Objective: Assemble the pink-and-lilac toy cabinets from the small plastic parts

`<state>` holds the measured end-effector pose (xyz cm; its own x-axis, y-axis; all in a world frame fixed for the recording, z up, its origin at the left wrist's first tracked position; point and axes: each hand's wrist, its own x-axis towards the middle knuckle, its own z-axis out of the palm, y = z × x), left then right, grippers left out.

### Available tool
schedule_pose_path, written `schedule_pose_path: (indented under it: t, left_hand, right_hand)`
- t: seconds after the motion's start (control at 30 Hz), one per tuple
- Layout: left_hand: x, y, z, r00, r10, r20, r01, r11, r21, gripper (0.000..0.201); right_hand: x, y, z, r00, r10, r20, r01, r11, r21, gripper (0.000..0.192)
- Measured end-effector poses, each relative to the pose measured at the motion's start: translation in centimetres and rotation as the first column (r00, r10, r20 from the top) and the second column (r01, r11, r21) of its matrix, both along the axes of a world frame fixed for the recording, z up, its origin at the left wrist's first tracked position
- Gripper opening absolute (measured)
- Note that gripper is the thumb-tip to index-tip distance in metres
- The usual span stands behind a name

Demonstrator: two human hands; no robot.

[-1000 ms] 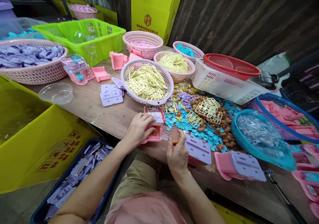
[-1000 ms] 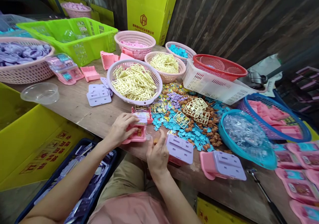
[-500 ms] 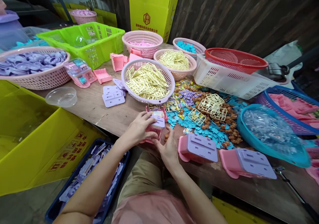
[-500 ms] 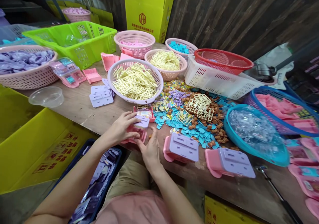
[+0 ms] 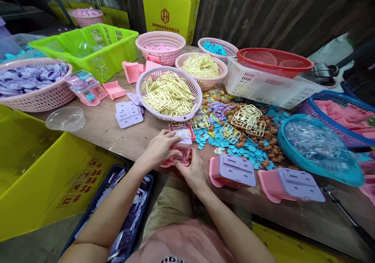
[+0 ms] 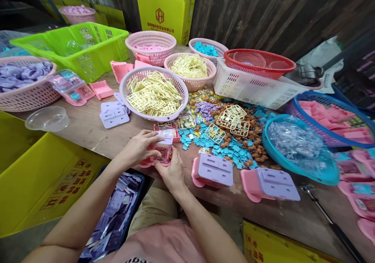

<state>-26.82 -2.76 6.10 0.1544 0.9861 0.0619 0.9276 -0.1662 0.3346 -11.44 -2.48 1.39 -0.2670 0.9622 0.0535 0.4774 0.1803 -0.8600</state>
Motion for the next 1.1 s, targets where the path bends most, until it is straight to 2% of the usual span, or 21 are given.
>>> schedule_pose_path:
  t: [0.13, 0.2, 0.3, 0.37, 0.43, 0.5, 0.57, 0.63, 0.7, 0.77, 0.83, 0.93, 1.1]
  left_hand:
    - [0.3, -1.5, -1.0, 1.000, -0.009, 0.005, 0.009, 0.995, 0.104, 0.048]
    - [0.3, -2.6, -1.9, 1.000, -0.020, 0.016, 0.017, 0.982, 0.189, 0.047]
    - [0.1, -3.9, -3.3, 0.998, -0.055, 0.011, 0.050, 0.959, 0.278, 0.042]
    - [0.1, -4.6, -3.7, 0.998, -0.057, -0.030, 0.063, 0.949, 0.310, 0.037]
    - [0.8, -5.1, -3.4, 0.996, -0.037, -0.076, 0.061, 0.938, 0.342, 0.032]
    - [2.3, -5.4, -2.7, 0.996, -0.031, -0.083, 0.060, 0.921, 0.384, 0.031]
    - [4.8, -5.3, -1.9, 0.994, -0.105, -0.041, 0.113, 0.903, 0.414, 0.035]
    - [7.9, -4.5, -1.6, 0.967, -0.252, 0.023, 0.222, 0.890, 0.397, 0.041]
    - [10.9, -2.9, -2.0, 0.923, -0.371, 0.104, 0.320, 0.889, 0.326, 0.047]
    - [13.2, -1.0, -2.9, 0.911, -0.360, 0.203, 0.312, 0.921, 0.232, 0.058]
    - [14.6, 0.8, -3.7, 0.898, -0.311, 0.312, 0.276, 0.949, 0.151, 0.067]
    - [15.1, 2.3, -4.0, 0.886, -0.245, 0.393, 0.221, 0.969, 0.108, 0.067]
    - [14.9, 2.9, -3.0, 0.900, -0.226, 0.373, 0.201, 0.974, 0.105, 0.061]
  right_hand:
    - [0.8, -1.0, -0.2, 0.997, 0.079, 0.004, -0.079, 0.996, -0.030, 0.051]
    - [1.8, -2.2, 0.0, 0.993, 0.113, 0.012, -0.114, 0.993, 0.024, 0.043]
    - [4.3, -4.3, 0.7, 0.993, 0.096, 0.062, -0.105, 0.982, 0.159, 0.025]
    - [6.7, -5.4, 1.4, 0.996, 0.049, 0.070, -0.063, 0.976, 0.210, 0.020]
    - [9.5, -6.1, 2.0, 0.997, -0.030, 0.065, 0.013, 0.971, 0.238, 0.017]
    - [12.3, -6.2, 2.0, 0.987, -0.139, 0.077, 0.114, 0.957, 0.267, 0.016]
    - [14.6, -6.1, 1.3, 0.958, -0.264, 0.112, 0.222, 0.929, 0.296, 0.014]
    - [15.9, -5.8, 0.0, 0.912, -0.384, 0.145, 0.327, 0.893, 0.308, 0.010]
    - [16.2, -5.3, -1.4, 0.876, -0.454, 0.162, 0.391, 0.866, 0.311, 0.023]
    - [15.8, -4.7, -2.6, 0.869, -0.464, 0.172, 0.396, 0.860, 0.321, 0.046]
    - [15.3, -3.8, -3.2, 0.871, -0.452, 0.195, 0.369, 0.862, 0.348, 0.059]
    - [15.3, -2.5, -3.4, 0.858, -0.447, 0.253, 0.322, 0.852, 0.413, 0.062]
    - [16.2, -1.3, -3.1, 0.847, -0.433, 0.309, 0.243, 0.831, 0.500, 0.059]
